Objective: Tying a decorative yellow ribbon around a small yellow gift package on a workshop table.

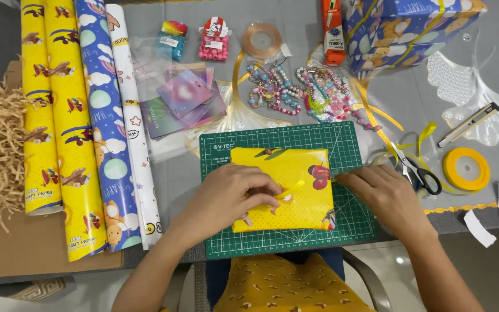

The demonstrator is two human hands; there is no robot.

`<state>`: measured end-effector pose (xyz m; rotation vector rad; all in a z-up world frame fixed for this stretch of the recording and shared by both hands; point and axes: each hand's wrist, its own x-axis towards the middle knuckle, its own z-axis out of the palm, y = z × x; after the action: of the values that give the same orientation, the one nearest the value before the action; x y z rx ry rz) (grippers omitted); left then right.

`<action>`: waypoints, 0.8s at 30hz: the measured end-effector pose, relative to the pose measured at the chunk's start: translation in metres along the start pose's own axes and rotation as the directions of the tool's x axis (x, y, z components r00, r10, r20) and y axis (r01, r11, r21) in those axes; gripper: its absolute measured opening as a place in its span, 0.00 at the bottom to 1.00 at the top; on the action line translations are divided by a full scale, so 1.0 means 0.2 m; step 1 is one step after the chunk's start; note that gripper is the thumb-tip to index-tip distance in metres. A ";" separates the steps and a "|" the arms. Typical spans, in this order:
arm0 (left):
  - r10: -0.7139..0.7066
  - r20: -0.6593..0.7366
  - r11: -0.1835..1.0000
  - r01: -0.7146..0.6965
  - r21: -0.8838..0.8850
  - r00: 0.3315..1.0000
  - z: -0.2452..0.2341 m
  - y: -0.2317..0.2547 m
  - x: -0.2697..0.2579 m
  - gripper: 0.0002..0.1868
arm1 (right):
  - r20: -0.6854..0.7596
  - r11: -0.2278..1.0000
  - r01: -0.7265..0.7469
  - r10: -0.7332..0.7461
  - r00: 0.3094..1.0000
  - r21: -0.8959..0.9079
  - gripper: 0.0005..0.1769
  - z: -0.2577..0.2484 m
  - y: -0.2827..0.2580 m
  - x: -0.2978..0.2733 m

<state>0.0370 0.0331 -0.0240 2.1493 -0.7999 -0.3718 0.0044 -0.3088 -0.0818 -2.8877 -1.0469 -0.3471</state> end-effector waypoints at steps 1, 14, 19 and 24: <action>0.001 0.002 1.000 -0.001 -0.001 1.000 0.01 -0.01 0.01 0.11 | 0.001 1.000 -0.002 0.002 1.000 0.000 0.19 -0.06 0.01 0.01; 0.043 0.097 0.996 -0.036 -0.076 0.994 -0.01 -0.06 0.09 0.07 | -0.321 0.955 0.232 -0.282 0.904 -0.183 0.06 -0.37 0.05 0.23; -0.059 0.115 0.998 0.055 0.040 0.992 0.00 -0.02 0.09 0.07 | -0.212 0.931 0.101 -0.185 0.960 -0.352 0.12 -0.40 0.33 0.19; -0.100 0.111 0.991 0.088 0.103 0.989 0.01 -0.03 0.11 0.07 | -0.061 0.853 -0.095 0.074 0.995 -0.514 0.18 -0.40 0.75 0.02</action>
<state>0.0545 0.0204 -0.0290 2.2798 -0.7977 -0.5201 0.0869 -0.4312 0.0015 -3.3591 -0.9300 -0.7898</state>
